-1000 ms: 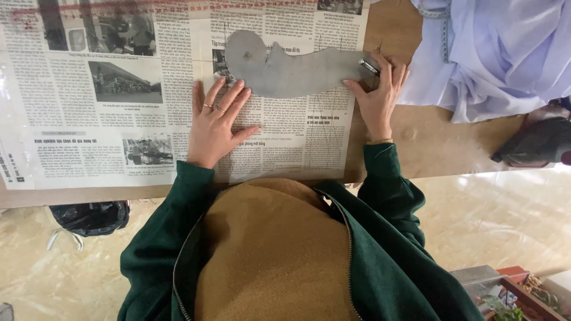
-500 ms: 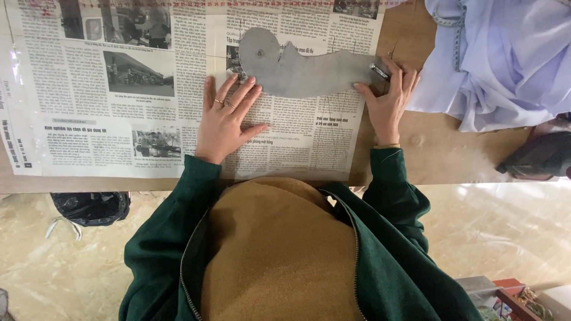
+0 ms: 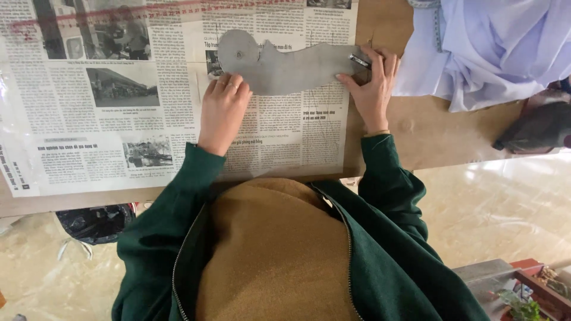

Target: Drawing and marking garment patterns on newspaper using a ruler and a pen.

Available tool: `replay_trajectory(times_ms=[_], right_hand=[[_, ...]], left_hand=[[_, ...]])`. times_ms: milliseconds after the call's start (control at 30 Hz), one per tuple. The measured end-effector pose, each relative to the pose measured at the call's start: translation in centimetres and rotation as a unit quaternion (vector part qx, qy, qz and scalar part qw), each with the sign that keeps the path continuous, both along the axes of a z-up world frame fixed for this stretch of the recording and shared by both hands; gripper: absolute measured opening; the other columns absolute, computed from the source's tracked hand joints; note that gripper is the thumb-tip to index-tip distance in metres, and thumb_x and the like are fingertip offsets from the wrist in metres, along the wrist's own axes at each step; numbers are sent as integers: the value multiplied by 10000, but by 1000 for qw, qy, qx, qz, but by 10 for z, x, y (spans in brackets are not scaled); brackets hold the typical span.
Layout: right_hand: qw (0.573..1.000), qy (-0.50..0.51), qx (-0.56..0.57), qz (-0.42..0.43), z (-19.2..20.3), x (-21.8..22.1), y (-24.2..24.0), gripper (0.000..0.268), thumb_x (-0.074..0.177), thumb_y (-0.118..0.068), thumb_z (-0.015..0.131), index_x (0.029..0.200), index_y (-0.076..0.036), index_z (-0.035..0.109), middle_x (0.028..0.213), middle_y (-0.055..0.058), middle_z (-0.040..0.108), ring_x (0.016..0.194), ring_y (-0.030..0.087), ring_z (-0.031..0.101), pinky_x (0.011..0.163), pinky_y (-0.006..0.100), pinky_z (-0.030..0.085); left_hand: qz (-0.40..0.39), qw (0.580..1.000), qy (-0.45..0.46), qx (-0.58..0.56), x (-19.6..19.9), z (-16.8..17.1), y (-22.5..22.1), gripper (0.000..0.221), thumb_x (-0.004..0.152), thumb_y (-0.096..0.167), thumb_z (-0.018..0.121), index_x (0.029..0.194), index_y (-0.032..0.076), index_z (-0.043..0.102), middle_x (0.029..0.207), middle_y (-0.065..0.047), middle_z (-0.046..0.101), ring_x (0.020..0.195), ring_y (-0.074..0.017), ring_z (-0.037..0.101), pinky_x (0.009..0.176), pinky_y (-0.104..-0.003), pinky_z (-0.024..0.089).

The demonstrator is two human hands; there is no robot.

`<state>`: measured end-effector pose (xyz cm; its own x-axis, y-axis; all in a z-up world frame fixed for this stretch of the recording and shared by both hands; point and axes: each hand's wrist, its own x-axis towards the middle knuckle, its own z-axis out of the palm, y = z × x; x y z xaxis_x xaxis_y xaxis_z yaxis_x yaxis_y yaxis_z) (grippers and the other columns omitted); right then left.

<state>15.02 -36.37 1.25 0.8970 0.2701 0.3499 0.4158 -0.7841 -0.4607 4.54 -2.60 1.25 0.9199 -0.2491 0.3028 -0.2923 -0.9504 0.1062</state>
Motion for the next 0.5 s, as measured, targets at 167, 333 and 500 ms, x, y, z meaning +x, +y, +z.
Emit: replay_trajectory(times_ms=[167,333,500], right_hand=[[1000,-20,-6,13,2,0,-1,613,898,-400,936,1314,-81,618,1226,122,502,1112,328,477,964,484,461],[996,-85,30,0,3,-7,3,380,908,-107,772,1249,-26,627,1135,128,399,1062,327,472,945,477,453],[983,-85,123,-106,49,-65,45,253,1055,-95,459,1136,48,652,1128,138,403,1125,300,439,1012,437,366]], left_hand=[[-60,994,68,60,32,1,5,205,888,178,859,967,107,684,963,-46,660,828,-167,657,699,-312,616],[-133,921,-43,365,56,2,-5,1164,763,-215,497,1626,538,291,597,79,137,512,-63,153,445,-246,205],[-193,887,-25,420,86,-34,-20,1093,869,-89,574,1670,474,90,605,45,144,525,-88,154,467,-286,204]])
